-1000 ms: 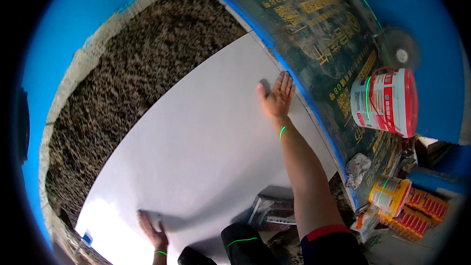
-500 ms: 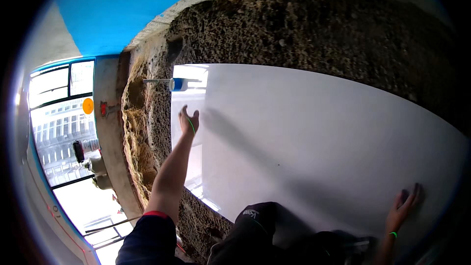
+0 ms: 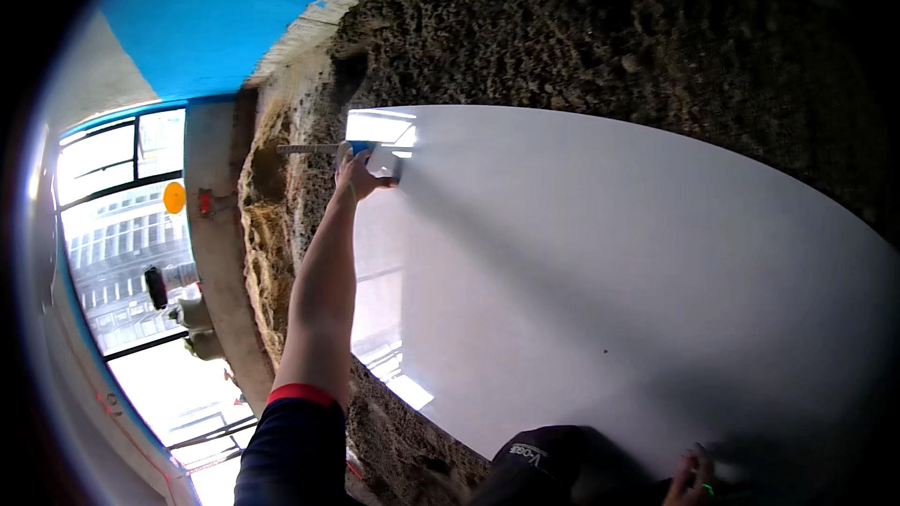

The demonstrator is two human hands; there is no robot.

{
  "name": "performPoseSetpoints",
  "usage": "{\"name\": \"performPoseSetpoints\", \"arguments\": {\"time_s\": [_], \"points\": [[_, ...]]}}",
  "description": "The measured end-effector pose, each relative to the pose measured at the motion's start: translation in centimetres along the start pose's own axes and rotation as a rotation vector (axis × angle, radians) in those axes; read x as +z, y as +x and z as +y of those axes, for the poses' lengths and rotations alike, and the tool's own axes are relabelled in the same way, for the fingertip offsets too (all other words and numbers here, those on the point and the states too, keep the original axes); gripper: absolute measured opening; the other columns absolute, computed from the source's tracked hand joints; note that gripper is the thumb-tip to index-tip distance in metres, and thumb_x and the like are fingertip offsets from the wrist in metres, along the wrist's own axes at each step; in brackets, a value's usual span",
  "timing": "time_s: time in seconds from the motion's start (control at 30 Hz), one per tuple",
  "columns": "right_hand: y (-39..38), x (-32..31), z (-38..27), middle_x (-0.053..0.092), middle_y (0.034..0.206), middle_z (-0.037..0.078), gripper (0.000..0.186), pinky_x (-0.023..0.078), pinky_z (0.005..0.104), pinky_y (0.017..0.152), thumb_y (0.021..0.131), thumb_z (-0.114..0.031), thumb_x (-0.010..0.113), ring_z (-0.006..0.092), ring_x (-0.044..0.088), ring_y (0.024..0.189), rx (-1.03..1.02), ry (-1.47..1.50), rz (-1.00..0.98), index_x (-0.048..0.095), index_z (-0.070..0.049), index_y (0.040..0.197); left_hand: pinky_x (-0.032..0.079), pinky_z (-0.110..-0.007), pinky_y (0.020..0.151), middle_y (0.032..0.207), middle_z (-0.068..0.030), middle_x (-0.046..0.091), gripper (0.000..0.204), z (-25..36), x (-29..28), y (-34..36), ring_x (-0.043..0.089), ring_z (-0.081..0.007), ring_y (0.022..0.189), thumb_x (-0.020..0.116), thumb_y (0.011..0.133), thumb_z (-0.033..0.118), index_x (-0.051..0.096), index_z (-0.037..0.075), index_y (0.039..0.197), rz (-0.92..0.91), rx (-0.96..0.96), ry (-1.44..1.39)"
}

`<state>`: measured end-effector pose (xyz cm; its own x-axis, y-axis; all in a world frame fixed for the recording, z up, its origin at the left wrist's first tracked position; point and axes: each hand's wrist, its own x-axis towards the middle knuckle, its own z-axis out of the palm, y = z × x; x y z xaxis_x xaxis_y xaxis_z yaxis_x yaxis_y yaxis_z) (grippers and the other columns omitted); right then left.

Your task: The person applies adhesive to a large white tile using a trowel, spreading it evenly across the surface. They then position the tile onto the prepared cement floor and press it into place.

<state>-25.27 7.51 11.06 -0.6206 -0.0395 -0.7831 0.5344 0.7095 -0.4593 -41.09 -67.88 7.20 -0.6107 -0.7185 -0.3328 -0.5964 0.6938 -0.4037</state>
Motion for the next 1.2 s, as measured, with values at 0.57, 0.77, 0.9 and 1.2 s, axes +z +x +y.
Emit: {"name": "performPoseSetpoints", "arguments": {"time_s": [0.57, 0.77, 0.9, 1.2], "points": [[8.4, -9.7, 4.1, 0.064, 0.096, 0.018, 0.042, 0.051, 0.0355, 0.069, 0.091, -0.036, 0.062, 0.0275, 0.064, 0.079, -0.072, 0.477, 0.689, 0.058, 0.001, 0.109, 0.034, -0.046, 0.111, 0.124, -0.0108, 0.057, 0.015, 48.5, -2.6, -48.1, 0.046, -0.0315, 0.126, 0.059, 0.080, 0.005, 0.065, 0.000, 0.093, -0.212, 2.073, -0.488], [7.8, -15.6, 14.8, 0.058, 0.049, 0.012, 0.054, 0.046, 0.0389, 0.049, 0.093, -0.037, 0.057, 0.0255, 0.059, 0.046, 0.290, 0.629, 1.001, 0.057, -0.001, 0.053, 0.030, -0.049, 0.111, 0.140, -0.0144, 0.043, 0.038, 56.3, -4.1, -51.4, 0.035, -0.0314, 0.136, 0.059, 0.086, 0.020, 0.052, 0.003, 0.119, -0.020, 1.918, -0.651], [7.1, -20.8, 19.3, 0.063, 0.063, 0.007, 0.031, 0.046, 0.0268, 0.046, 0.095, -0.028, 0.059, 0.0124, 0.059, 0.050, 0.359, 0.873, 1.288, 0.060, 0.003, 0.094, 0.019, -0.053, 0.115, 0.154, -0.0153, 0.024, 0.069, 64.8, -3.4, -45.9, 0.019, -0.0334, 0.144, 0.046, 0.095, 0.045, 0.025, 0.008, 0.149, 0.483, 1.465, -0.417], [9.9, -30.0, 22.7, 0.062, 0.070, 0.009, 0.030, 0.050, 0.0272, 0.051, 0.094, -0.023, 0.061, 0.0142, 0.059, 0.055, 0.354, 0.978, 1.346, 0.056, 0.006, 0.099, 0.013, -0.049, 0.117, 0.156, -0.0145, 0.021, 0.073, 68.1, -5.2, -49.2, 0.016, -0.0320, 0.145, 0.040, 0.095, 0.052, 0.022, 0.009, 0.151, 0.525, 1.268, -0.314]]}}
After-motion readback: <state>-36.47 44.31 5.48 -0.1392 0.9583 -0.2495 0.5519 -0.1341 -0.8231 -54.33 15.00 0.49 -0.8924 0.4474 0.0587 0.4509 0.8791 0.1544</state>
